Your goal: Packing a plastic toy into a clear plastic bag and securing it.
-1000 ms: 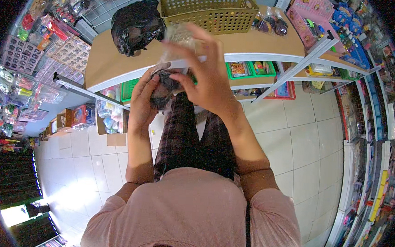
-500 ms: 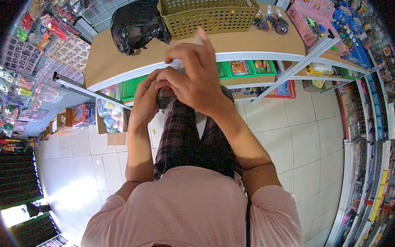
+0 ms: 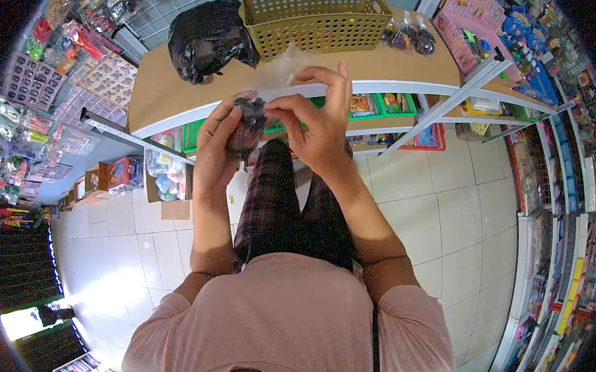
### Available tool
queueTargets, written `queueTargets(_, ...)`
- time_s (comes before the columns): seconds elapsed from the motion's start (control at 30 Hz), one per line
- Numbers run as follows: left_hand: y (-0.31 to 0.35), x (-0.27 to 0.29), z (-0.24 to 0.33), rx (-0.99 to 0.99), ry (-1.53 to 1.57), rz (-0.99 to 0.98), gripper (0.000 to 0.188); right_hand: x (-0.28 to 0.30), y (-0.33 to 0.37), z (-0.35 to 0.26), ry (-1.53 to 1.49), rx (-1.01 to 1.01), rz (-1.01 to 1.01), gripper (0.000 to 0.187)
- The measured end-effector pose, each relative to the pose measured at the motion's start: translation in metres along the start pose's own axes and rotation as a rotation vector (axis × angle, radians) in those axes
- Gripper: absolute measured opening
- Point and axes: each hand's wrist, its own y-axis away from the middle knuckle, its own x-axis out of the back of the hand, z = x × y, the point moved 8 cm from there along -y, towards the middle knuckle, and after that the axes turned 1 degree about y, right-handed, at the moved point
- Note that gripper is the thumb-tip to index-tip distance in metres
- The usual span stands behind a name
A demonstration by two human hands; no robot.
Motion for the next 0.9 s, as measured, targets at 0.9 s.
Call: queueTargets(0.9, -0.001, -0.020, -0.048, 0.164, -0.688, -0.258, 0.028, -0.080, -0.006, 0.039, -1.076, -0.994, -0.292, 0.046)
